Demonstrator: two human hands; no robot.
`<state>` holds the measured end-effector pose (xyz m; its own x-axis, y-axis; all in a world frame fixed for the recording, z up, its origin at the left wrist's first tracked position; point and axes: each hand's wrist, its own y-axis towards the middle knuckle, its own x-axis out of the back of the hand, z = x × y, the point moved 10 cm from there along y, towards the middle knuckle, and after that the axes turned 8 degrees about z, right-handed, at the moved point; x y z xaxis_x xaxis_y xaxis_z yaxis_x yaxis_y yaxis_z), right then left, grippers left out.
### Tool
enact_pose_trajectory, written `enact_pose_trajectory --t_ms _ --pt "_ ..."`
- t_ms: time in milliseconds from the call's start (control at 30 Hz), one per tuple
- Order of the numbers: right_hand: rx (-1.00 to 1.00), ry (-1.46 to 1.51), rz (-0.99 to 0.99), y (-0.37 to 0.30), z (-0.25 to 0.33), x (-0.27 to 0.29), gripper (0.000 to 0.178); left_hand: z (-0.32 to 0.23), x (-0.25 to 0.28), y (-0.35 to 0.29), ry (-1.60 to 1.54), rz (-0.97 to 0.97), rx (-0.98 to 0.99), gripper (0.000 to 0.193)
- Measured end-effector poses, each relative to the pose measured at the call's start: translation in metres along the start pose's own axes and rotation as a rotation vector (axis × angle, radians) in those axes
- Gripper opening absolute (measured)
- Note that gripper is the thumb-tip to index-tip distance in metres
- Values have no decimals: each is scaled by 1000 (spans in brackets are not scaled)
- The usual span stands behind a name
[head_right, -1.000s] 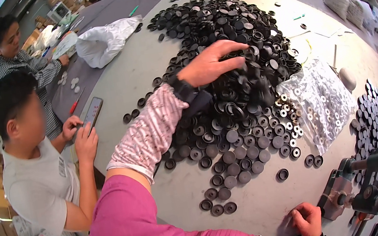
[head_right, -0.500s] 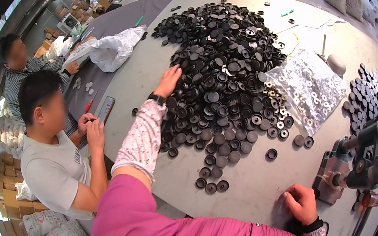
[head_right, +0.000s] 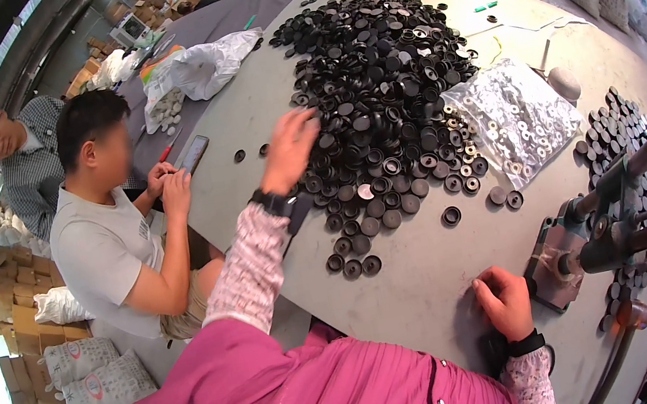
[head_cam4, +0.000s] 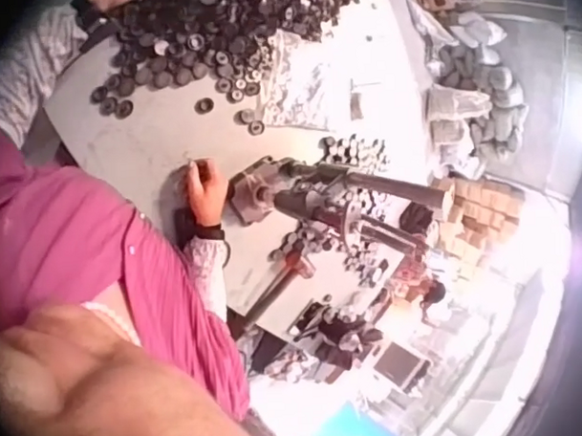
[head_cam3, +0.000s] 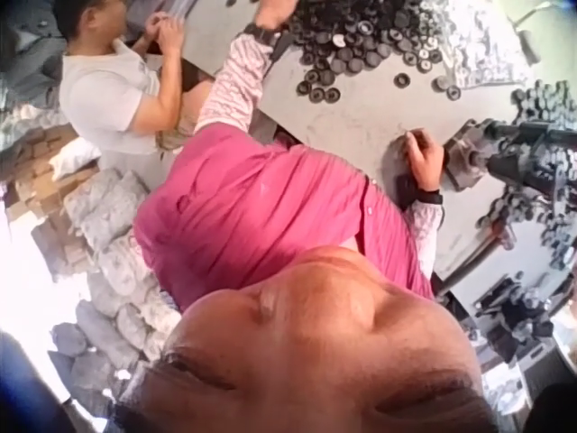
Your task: Assembling small black plastic circular parts using a manual press machine in a manufacturing facility.
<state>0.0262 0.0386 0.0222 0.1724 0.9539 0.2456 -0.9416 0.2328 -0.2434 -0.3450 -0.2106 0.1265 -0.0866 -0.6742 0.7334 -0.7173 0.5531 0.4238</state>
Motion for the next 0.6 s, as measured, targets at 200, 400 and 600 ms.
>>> enact_pose_trajectory --t_ms 200,400,600 --pt "21 -17 45 -2 -2 -3 17 137 25 -170 596 -175 638 61" --pt "-5 56 43 -6 -7 0 18 45 -46 -111 -9 -236 381 65" --pt "-6 47 3 -3 -11 1 17 -32 -62 -71 -293 -70 65 55"
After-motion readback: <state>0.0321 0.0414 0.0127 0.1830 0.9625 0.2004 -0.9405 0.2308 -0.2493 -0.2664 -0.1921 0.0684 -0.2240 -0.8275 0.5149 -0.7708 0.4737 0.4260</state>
